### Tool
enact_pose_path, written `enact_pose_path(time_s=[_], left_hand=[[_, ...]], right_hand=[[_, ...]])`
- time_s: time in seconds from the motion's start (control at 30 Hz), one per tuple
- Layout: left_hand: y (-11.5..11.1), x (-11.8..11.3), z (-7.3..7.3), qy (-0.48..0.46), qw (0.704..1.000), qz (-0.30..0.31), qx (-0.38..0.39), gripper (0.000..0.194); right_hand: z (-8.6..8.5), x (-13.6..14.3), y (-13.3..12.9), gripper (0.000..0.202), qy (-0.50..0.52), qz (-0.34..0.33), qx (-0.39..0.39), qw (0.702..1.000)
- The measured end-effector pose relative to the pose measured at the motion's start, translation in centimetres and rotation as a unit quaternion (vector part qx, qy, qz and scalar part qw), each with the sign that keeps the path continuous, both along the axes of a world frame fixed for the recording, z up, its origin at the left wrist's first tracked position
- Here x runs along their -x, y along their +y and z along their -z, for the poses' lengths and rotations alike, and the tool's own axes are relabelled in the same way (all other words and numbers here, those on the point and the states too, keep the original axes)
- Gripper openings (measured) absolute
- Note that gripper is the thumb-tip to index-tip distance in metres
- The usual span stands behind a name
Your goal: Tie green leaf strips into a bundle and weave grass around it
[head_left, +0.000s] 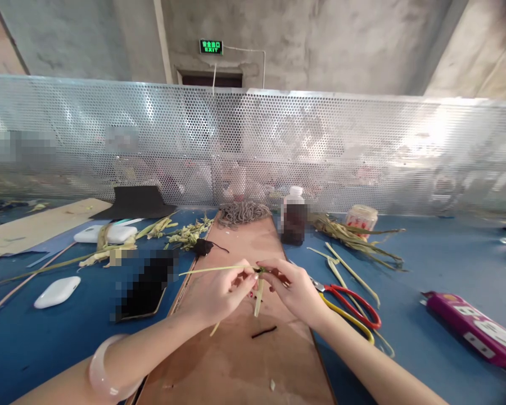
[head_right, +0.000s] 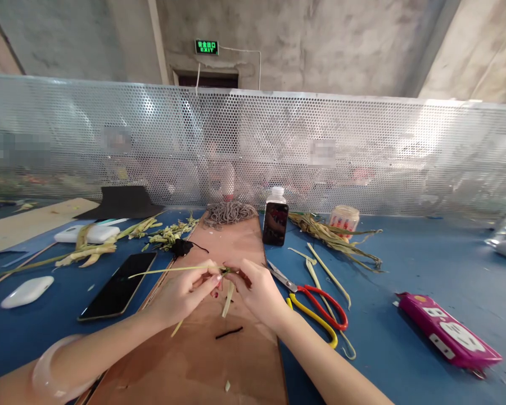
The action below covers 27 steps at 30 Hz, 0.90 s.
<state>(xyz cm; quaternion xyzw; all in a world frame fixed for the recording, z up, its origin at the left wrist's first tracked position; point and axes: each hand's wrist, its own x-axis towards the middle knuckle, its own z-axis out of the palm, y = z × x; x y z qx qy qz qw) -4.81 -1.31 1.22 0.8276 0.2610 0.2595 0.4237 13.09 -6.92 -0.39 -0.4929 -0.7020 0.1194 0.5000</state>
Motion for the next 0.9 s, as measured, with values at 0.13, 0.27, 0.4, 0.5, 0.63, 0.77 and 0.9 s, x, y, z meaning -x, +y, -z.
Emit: enact_pose_path(time_s=[0.13,0.27,0.4,0.5,0.63,0.77,0.9], left_hand=[[-0.06,0.00,0.02,-0.006,0.999,0.020,0.036,0.024],[-0.06,0.01,-0.13,-0.002,1.000,0.022,0.021,0.022],[-0.13,-0.10,-0.49,-0.003,1.000,0.021,-0.002,0.023],[-0.23,-0.25,-0.70,-0.018,0.999,0.037,0.003,0.022],[-0.07,-0.24,-0.51,-0.023,0.999,0.031,0.000,0.020],[0.31,-0.17,-0.20,-0.018,1.000,0.019,0.017,0.020],[0.57,-0.21,-0.29,-0.037,0.999,0.016,0.034,0.020]], right_hand=[[-0.09,-0.01,-0.17,0.023,-0.064,-0.003,-0.045,0.997],[-0.09,0.09,-0.28,0.022,-0.090,0.008,-0.059,0.994],[-0.08,0.31,-0.28,0.020,-0.095,0.038,-0.050,0.993],[-0.19,0.57,-0.39,0.018,-0.086,0.059,-0.042,0.994],[-0.39,0.87,-0.59,0.016,-0.088,0.086,-0.036,0.992],[-0.29,0.74,-0.45,0.018,-0.102,0.114,-0.043,0.987],[-0.09,0.54,-0.35,0.006,-0.124,0.114,-0.060,0.984]])
